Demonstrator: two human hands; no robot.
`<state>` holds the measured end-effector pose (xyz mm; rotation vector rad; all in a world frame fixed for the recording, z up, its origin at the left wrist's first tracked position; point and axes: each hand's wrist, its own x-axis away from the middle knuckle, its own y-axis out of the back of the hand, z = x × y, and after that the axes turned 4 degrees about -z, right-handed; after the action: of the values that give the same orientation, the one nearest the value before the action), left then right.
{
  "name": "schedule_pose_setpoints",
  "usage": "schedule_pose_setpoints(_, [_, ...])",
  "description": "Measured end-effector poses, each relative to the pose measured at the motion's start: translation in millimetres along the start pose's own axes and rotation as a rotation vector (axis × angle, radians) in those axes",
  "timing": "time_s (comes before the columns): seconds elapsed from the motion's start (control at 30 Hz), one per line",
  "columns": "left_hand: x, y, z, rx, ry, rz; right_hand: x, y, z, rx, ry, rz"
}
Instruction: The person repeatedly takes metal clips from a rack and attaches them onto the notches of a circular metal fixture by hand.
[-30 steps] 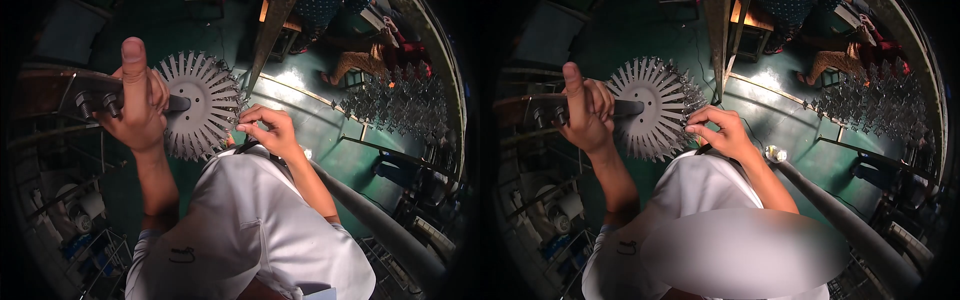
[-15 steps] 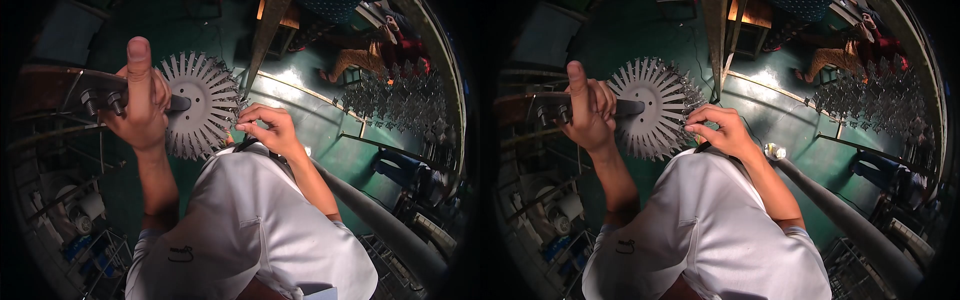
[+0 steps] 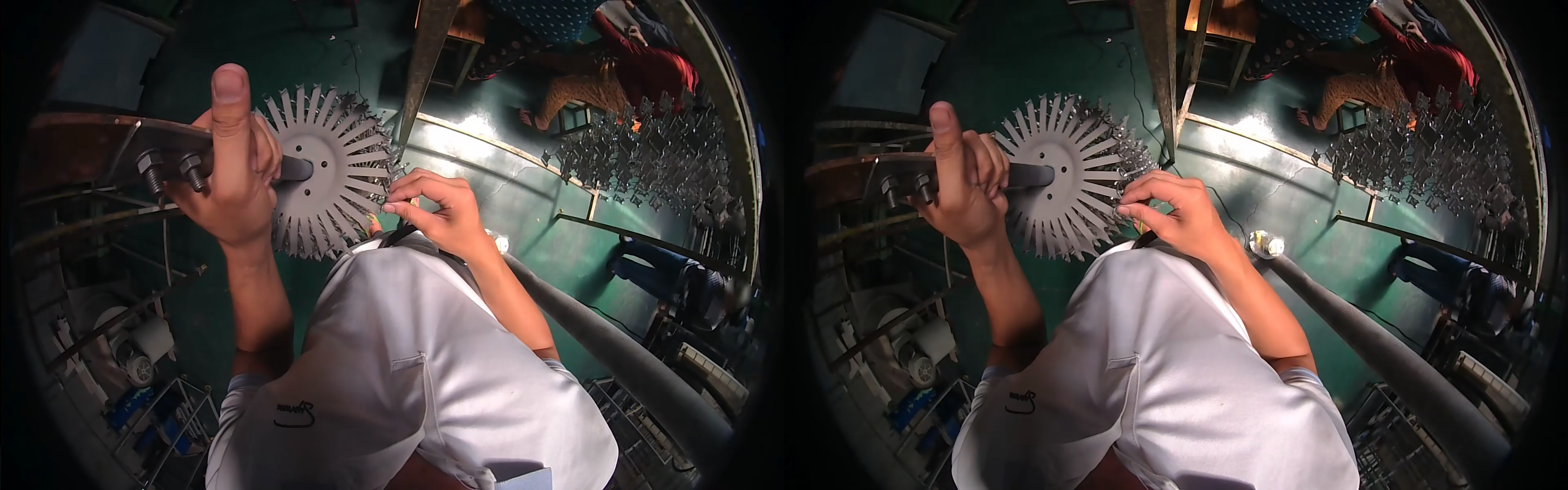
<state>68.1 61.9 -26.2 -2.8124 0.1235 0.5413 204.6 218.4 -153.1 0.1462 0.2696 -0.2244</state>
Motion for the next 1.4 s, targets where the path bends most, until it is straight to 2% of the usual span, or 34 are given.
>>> schedule_pose_setpoints(0.2, [-1, -3, -2, -0.072, 0.038, -0.033, 5, -16, 6, 0.113, 0.000, -0.141])
schedule_pose_setpoints(0.33, [0, -5, 1, -0.144, 0.056, -0.055, 5, -16, 19, 0.257, 0.018, -0.093])
schedule_pose_setpoints(0.37, [0, 3, 5, -0.091, 0.068, -0.021, 2, -10, 23, 0.287, 0.099, -0.044])
schedule_pose_setpoints(0.43, [0, 4, 2, -0.054, 0.114, -0.009, 2, -1, 33, 0.323, 0.050, 0.037])
schedule_pose_setpoints(0.5, [1, 5, 3, -0.082, 0.088, -0.017, 3, 8, 38, 0.354, 0.130, 0.078])
schedule_pose_setpoints(0.53, [1, 6, 3, -0.069, 0.095, -0.009, 1, 18, 50, 0.383, 0.077, 0.142])
schedule_pose_setpoints(0.6, [2, 5, 2, -0.088, 0.115, -0.049, -6, 44, 57, 0.384, 0.150, 0.097])
schedule_pose_setpoints(0.67, [2, 5, 2, -0.094, 0.103, -0.045, -21, 91, 80, 0.437, 0.027, -0.173])
schedule_pose_setpoints(0.7, [1, 4, 1, -0.088, 0.106, -0.055, -27, 121, 74, 0.492, 0.100, -0.443])
schedule_pose_setpoints(0.73, [1, 3, 0, -0.084, 0.111, -0.065, -38, 146, 85, 0.486, 0.029, -0.769])
schedule_pose_setpoints(0.77, [1, 2, 0, -0.080, 0.118, -0.074, -49, 177, 91, 0.538, 0.183, -1.068])
schedule_pose_setpoints(0.8, [2, 2, 1, -0.081, 0.113, -0.081, -54, 216, 90, 0.722, 0.394, -1.240])
schedule_pose_setpoints(0.83, [2, 1, 1, -0.083, 0.107, -0.087, -58, 249, 89, 0.975, 0.422, -1.462])
schedule_pose_setpoints(0.87, [2, 1, 2, -0.084, 0.099, -0.094, -54, 276, 89, 1.081, 0.354, -1.551])
schedule_pose_setpoints(0.9, [2, 2, 3, -0.094, 0.103, -0.103, -58, 296, 97, 1.177, 0.493, -1.619])
schedule_pose_setpoints(0.93, [1, 3, 3, -0.089, 0.100, -0.096, -63, 309, 103, 0.582, 0.697, -1.614])
schedule_pose_setpoints(1.0, [1, 4, 5, -0.082, 0.095, -0.085, -73, 330, 110, -0.594, 0.966, -1.335])
schedule_pose_setpoints(1.07, [3, 3, 5, -0.092, 0.087, -0.094, -83, 343, 108, 0.095, 0.858, -1.594])
schedule_pose_setpoints(1.13, [2, 3, 5, -0.099, 0.087, -0.112, -87, 341, 108, 0.681, 0.685, -1.723])
schedule_pose_setpoints(1.23, [3, 2, 6, -0.105, 0.085, -0.122, -94, 363, 98, 0.848, 0.751, -1.822])
schedule_pose_setpoints(1.33, [3, 5, 8, -0.118, 0.089, -0.125, -104, 369, 97, 0.826, 0.813, -1.884])
schedule_pose_setpoints(1.4, [4, 5, 8, -0.121, 0.083, -0.113, -107, 360, 107, 0.689, 0.681, -1.938])
